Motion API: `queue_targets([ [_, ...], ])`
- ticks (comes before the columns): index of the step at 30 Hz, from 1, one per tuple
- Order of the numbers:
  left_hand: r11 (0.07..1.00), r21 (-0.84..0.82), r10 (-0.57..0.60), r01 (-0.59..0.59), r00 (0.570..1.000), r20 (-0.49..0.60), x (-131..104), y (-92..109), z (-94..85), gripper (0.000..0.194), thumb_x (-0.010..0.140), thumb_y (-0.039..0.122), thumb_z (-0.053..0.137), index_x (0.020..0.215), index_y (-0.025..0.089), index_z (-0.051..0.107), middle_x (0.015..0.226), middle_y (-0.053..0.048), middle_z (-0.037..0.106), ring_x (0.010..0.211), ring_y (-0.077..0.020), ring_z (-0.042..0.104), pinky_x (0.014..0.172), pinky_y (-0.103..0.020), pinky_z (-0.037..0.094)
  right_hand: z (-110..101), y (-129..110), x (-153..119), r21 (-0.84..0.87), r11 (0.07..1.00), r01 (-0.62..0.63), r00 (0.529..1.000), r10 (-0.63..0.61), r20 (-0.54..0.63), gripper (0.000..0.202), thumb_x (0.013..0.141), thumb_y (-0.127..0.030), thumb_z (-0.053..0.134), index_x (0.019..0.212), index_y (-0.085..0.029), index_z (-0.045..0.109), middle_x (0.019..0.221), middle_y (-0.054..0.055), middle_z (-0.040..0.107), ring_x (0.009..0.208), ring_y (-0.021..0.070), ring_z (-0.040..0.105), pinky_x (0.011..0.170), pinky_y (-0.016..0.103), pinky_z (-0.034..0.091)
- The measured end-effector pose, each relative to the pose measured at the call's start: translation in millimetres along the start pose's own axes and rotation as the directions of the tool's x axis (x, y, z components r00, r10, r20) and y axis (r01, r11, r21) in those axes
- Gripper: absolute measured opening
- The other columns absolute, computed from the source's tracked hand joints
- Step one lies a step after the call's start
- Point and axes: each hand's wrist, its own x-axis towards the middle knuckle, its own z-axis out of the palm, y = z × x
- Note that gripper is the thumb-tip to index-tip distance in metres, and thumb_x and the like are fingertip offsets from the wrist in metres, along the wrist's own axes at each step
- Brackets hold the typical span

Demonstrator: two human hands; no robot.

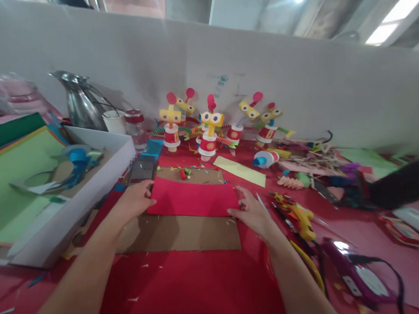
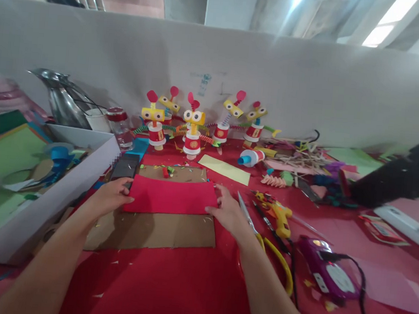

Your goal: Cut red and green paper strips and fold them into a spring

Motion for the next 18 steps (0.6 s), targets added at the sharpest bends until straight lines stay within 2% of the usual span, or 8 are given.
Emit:
queue_targets([
  [3,0.999,0.048,-0.001,0.002,1.0,-0.023,-1.2,1.3,0.7,0.052,0.068,0.027,0.06,0.118,0.015,0.054,0.074,-0.002,0.066,0.065,-0.0172,0.06,0.06,-0.026,0.039,-2.7,1.9,-0.3,-0.026,1.0,0.009,1.0,-0.008,0.011,0.058,0.079,-0.03,0.058,0.133,-0.021,0.039,0.084,0.002,0.062,0.072,0.0161,0.062,0.067,0.031,0.049],
  [6,0.999,0.045,0.022,-0.017,0.994,-0.107,-1.7,-1.8,-0.5,0.051,0.072,0.035,0.059,0.119,0.017,0.055,0.08,-0.005,0.069,0.072,-0.0201,0.062,0.065,-0.029,0.041,-5.7,2.6,-0.4,-0.045,0.999,0.022,1.0,-0.022,0.004,0.046,0.082,-0.026,0.051,0.128,-0.021,0.045,0.087,0.005,0.065,0.074,0.0166,0.064,0.07,0.032,0.049],
  [8,0.999,0.035,0.023,-0.016,0.979,-0.2,-1.4,-4.2,-3.6,0.042,0.073,0.034,0.057,0.113,0.018,0.059,0.084,-0.007,0.07,0.075,-0.0208,0.062,0.066,-0.03,0.041,-8.8,1.8,-0.7,-0.072,0.996,0.061,0.998,-0.061,0.004,0.044,0.079,-0.026,0.055,0.122,-0.021,0.051,0.096,0.008,0.066,0.084,0.0191,0.064,0.075,0.035,0.05],
  [10,1.0,0.014,0.008,-0.004,0.958,-0.287,-1.5,-4.4,-7.5,0.027,0.075,0.028,0.055,0.098,0.019,0.064,0.084,-0.007,0.069,0.075,-0.02,0.061,0.066,-0.029,0.041,-12.4,0.0,-1.6,-0.105,0.986,0.128,0.992,-0.126,0.023,0.048,0.073,-0.027,0.062,0.12,-0.021,0.054,0.106,0.009,0.063,0.096,0.0223,0.061,0.079,0.037,0.049],
  [12,1.0,-0.012,0.016,-0.021,0.948,-0.318,-2.9,-0.9,-9.5,0.018,0.077,0.025,0.052,0.086,0.019,0.066,0.081,-0.006,0.069,0.074,-0.0186,0.061,0.066,-0.028,0.041,-15.4,-2.4,-3.0,-0.151,0.967,0.207,0.978,-0.201,0.053,0.052,0.067,-0.025,0.066,0.118,-0.021,0.057,0.112,0.01,0.06,0.104,0.0246,0.057,0.083,0.039,0.048],
  [14,0.996,-0.005,0.085,-0.09,0.962,-0.259,-5.8,6.5,-6.8,0.019,0.079,0.027,0.05,0.081,0.019,0.067,0.077,-0.005,0.069,0.072,-0.0181,0.061,0.069,-0.028,0.042,-16.5,-4.7,-4.3,-0.208,0.939,0.273,0.962,-0.261,0.084,0.053,0.065,-0.02,0.066,0.118,-0.022,0.059,0.115,0.01,0.058,0.108,0.0252,0.054,0.089,0.041,0.045],
  [16,0.982,0.068,0.186,-0.178,0.972,-0.143,-9.6,15.7,1.2,0.026,0.083,0.035,0.048,0.077,0.019,0.069,0.077,-0.007,0.068,0.074,-0.0197,0.06,0.073,-0.031,0.042,-15.4,-6.4,-5.0,-0.265,0.915,0.305,0.952,-0.289,0.099,0.054,0.064,-0.015,0.063,0.117,-0.024,0.06,0.118,0.009,0.057,0.109,0.0246,0.054,0.093,0.042,0.042],
  [18,0.962,0.107,0.259,-0.253,0.965,-0.049,-13.1,24.2,12.8,0.022,0.08,0.035,0.055,0.085,0.019,0.069,0.09,-0.009,0.068,0.085,-0.0224,0.06,0.081,-0.034,0.042,-13.0,-7.4,-4.7,-0.321,0.898,0.3,0.954,-0.288,0.087,0.055,0.065,-0.011,0.058,0.118,-0.024,0.06,0.117,0.008,0.056,0.108,0.0241,0.054,0.093,0.041,0.042],
])
